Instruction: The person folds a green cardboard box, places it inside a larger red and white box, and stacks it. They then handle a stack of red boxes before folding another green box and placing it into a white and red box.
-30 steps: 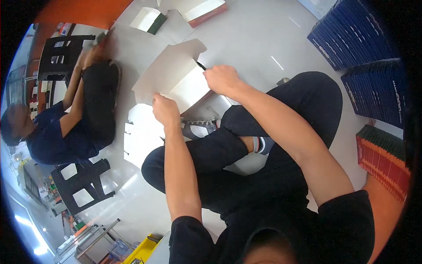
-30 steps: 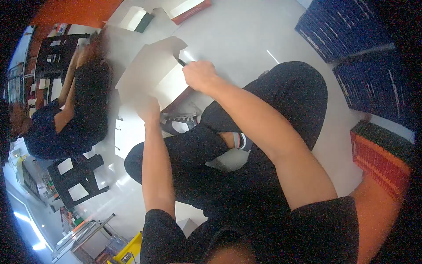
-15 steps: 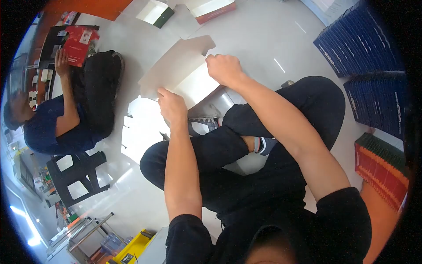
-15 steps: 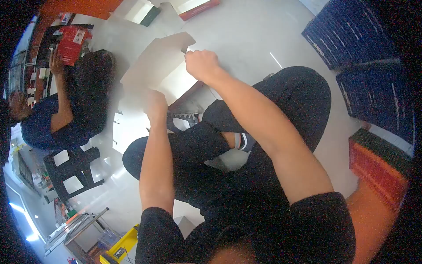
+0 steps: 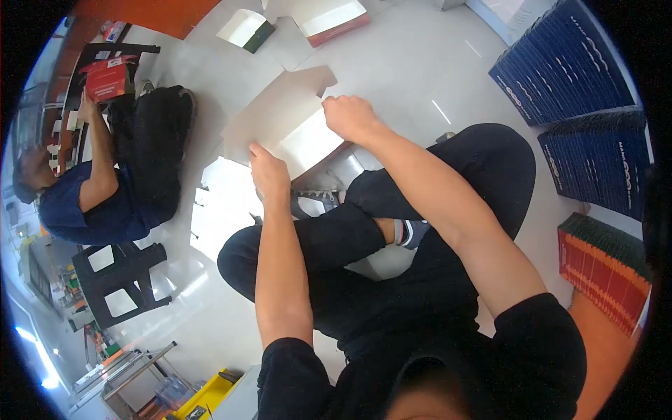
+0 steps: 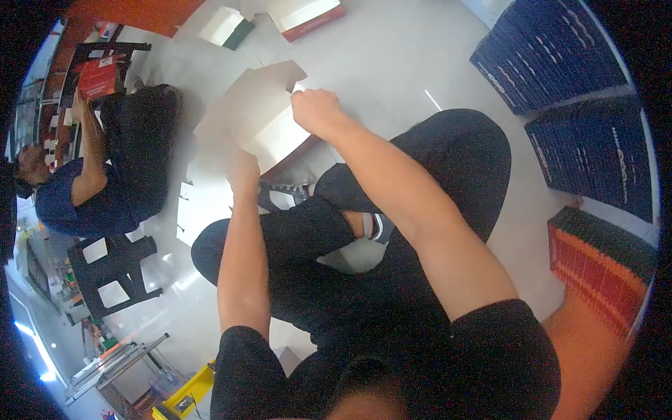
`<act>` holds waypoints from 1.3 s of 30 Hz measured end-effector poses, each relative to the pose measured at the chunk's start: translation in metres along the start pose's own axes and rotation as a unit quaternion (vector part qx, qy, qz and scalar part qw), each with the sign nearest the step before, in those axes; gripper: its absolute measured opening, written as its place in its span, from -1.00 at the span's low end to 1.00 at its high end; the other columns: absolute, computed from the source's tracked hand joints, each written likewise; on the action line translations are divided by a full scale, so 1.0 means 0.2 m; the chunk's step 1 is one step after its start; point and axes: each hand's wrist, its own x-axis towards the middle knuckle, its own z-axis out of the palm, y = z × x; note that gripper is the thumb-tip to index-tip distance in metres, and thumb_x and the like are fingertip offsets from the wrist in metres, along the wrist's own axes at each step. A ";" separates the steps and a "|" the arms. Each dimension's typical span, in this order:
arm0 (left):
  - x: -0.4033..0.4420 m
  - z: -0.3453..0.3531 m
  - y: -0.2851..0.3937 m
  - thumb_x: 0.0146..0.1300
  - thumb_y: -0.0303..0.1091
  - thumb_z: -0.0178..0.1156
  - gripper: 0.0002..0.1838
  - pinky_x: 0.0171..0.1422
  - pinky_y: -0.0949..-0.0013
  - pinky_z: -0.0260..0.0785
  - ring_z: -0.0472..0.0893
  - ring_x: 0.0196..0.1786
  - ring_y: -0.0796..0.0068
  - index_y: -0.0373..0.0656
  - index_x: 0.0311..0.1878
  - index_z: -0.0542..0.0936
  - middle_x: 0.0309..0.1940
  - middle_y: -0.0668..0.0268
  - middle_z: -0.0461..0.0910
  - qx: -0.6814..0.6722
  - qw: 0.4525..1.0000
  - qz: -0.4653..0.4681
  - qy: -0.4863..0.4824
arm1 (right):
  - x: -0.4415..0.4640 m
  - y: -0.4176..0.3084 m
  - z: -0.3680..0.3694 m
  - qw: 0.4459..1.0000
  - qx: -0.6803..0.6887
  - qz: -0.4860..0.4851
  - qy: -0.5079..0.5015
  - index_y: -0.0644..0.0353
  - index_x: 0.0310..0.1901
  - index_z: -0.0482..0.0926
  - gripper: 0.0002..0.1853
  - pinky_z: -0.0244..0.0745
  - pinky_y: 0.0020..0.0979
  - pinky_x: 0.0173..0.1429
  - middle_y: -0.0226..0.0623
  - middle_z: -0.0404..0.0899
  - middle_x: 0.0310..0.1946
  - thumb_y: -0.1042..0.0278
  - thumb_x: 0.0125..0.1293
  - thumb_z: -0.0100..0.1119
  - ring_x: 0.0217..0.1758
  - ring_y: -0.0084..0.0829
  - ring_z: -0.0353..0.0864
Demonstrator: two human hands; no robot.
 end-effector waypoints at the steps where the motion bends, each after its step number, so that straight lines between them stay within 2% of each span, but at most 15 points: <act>1: 0.01 0.01 -0.01 0.32 -0.60 0.01 -0.76 0.11 -0.13 0.51 0.62 0.02 -0.34 -0.32 0.03 0.34 0.01 -0.23 0.55 0.000 1.000 0.001 0.001 | 0.00 0.00 0.00 1.000 0.000 -0.002 -0.005 0.24 -0.09 0.73 -0.68 0.65 0.00 0.06 0.03 0.75 -0.10 0.37 0.37 -0.05 0.00 0.00 0.76; 11: -0.02 0.01 0.02 0.36 -0.59 -0.01 -0.80 0.07 -0.09 0.56 0.64 0.03 -0.26 -0.35 0.02 0.35 0.00 -0.18 0.54 0.041 0.997 -0.026 -0.064 | -0.03 -0.02 -0.09 1.000 -0.006 -0.010 -0.007 0.23 -0.14 0.74 -0.62 0.61 0.04 0.12 0.10 0.73 -0.11 0.22 0.47 -0.09 -0.02 0.06 0.75; 12: -0.01 -0.01 0.00 0.37 -0.58 -0.01 -0.80 0.07 -0.09 0.57 0.65 0.02 -0.24 -0.36 0.02 0.36 -0.02 -0.17 0.55 0.035 0.995 -0.036 -0.089 | -0.04 0.00 -0.11 0.999 0.033 -0.007 0.035 0.23 -0.12 0.73 -0.58 0.59 0.07 0.12 0.12 0.72 -0.11 0.17 0.50 -0.12 -0.02 0.11 0.73; 14: -0.01 0.24 -0.20 0.39 -0.56 0.00 -0.76 0.02 -0.03 0.62 0.69 -0.01 -0.14 -0.35 0.09 0.38 -0.05 -0.13 0.59 0.050 0.994 0.075 0.067 | 0.11 0.12 -0.05 0.991 0.093 0.048 0.086 0.21 -0.07 0.70 -0.52 0.55 0.12 0.12 0.12 0.70 -0.07 0.04 0.56 -0.19 0.02 0.20 0.68; 16: 0.00 0.07 -0.07 0.39 -0.55 0.02 -0.70 -0.05 0.05 0.66 0.73 -0.04 0.00 -0.35 0.16 0.38 -0.07 -0.09 0.63 0.119 0.991 0.015 -0.061 | 0.23 0.24 -0.04 0.968 0.118 0.073 0.211 0.21 -0.05 0.69 -0.50 0.51 0.11 0.16 0.09 0.71 -0.08 -0.07 0.51 -0.08 0.06 0.20 0.65; 17: -0.03 -0.09 0.03 0.37 -0.52 0.06 -0.65 0.00 0.17 0.66 0.74 -0.05 0.18 -0.34 0.20 0.41 -0.02 -0.07 0.62 0.114 0.990 -0.019 -0.080 | 0.29 0.26 -0.11 0.971 0.106 0.108 0.187 0.22 0.03 0.66 -0.55 0.49 0.07 0.21 0.11 0.68 0.00 0.00 0.49 -0.01 0.13 0.16 0.62; 19: -0.03 0.00 0.00 0.36 -0.51 0.05 -0.67 -0.09 0.08 0.67 0.72 -0.07 0.05 -0.33 0.17 0.39 -0.04 -0.07 0.60 0.089 0.996 -0.008 -0.007 | 0.50 0.44 -0.10 0.984 0.028 0.091 0.151 0.25 0.19 0.51 -0.56 0.46 0.01 0.29 0.07 0.58 0.17 0.14 0.42 0.12 0.23 0.08 0.58; 22: -0.02 0.06 -0.02 0.35 -0.51 0.04 -0.68 -0.12 0.06 0.65 0.71 -0.09 -0.04 -0.33 0.15 0.38 -0.07 -0.09 0.57 0.039 0.999 -0.007 0.011 | 0.83 0.63 -0.06 0.948 -0.119 -0.128 0.267 0.27 0.45 0.27 -0.28 0.26 -0.02 0.53 0.03 0.38 0.40 0.31 0.28 0.23 0.50 0.05 0.32; 24: -0.02 0.09 -0.02 0.33 -0.51 0.06 -0.69 -0.13 0.05 0.65 0.70 -0.10 -0.04 -0.32 0.12 0.38 -0.07 -0.07 0.56 0.012 1.000 -0.009 0.023 | 0.91 0.51 -0.16 0.950 -0.137 -0.130 0.250 0.29 0.55 0.09 -0.12 -0.08 -0.05 0.69 -0.07 0.39 0.43 0.33 0.24 0.27 0.53 -0.01 0.30; 25: -0.02 0.07 -0.02 0.33 -0.51 0.06 -0.69 -0.13 0.05 0.65 0.70 -0.10 -0.04 -0.32 0.12 0.38 -0.07 -0.07 0.56 0.018 0.999 -0.011 0.034 | 0.92 0.49 -0.19 0.948 -0.130 -0.138 0.257 0.29 0.55 0.09 -0.12 -0.08 -0.05 0.69 -0.07 0.39 0.43 0.33 0.24 0.27 0.53 -0.01 0.30; 27: -0.02 0.11 -0.02 0.31 -0.49 0.15 -0.68 -0.19 0.12 0.67 0.69 -0.13 0.05 -0.25 0.09 0.36 -0.05 0.05 0.52 0.018 1.000 0.010 0.017 | 0.93 0.55 -0.20 0.971 -0.190 -0.022 0.145 0.20 0.50 0.24 -0.21 0.11 0.05 0.60 -0.09 0.45 0.36 0.33 0.23 0.27 0.46 -0.02 0.37; 31: 0.00 0.13 0.01 0.31 -0.47 0.16 -0.69 -0.20 0.12 0.67 0.69 -0.15 0.05 -0.24 0.07 0.35 -0.08 0.07 0.51 -0.013 0.998 0.024 0.051 | 0.69 0.57 -0.27 0.963 -0.262 -0.020 0.056 0.18 0.08 0.64 -0.66 0.47 0.09 0.20 -0.12 0.63 -0.06 0.34 0.28 0.26 0.11 -0.02 0.61; 35: 0.01 0.16 0.03 0.32 -0.48 0.15 -0.70 -0.21 0.12 0.68 0.70 -0.10 0.02 -0.22 0.08 0.36 -0.06 0.06 0.52 -0.030 0.999 0.002 0.030 | 0.53 0.70 -0.33 0.977 -0.169 -0.048 0.123 0.27 0.03 0.66 -0.72 0.51 -0.07 0.15 -0.09 0.66 -0.07 0.35 0.35 0.24 0.04 -0.04 0.66; 37: 0.03 0.13 0.06 0.33 -0.47 0.14 -0.70 -0.21 0.11 0.68 0.70 -0.08 0.01 -0.21 0.08 0.36 -0.05 0.05 0.52 -0.048 0.997 0.002 0.054 | 0.48 0.66 -0.42 0.971 0.039 0.003 0.237 0.31 0.10 0.62 -0.69 0.54 -0.19 0.11 -0.06 0.69 -0.10 0.35 0.40 0.23 -0.03 -0.11 0.69; 39: 0.04 0.08 0.08 0.31 -0.54 0.09 -0.67 -0.03 0.01 0.64 0.68 -0.02 -0.08 -0.23 0.12 0.34 0.01 -0.03 0.51 -0.114 0.993 -0.026 0.022 | 0.39 0.49 -0.55 0.953 0.123 -0.001 0.275 0.33 0.12 0.61 -0.67 0.54 -0.22 0.09 -0.04 0.69 -0.10 0.34 0.41 0.25 -0.06 -0.14 0.69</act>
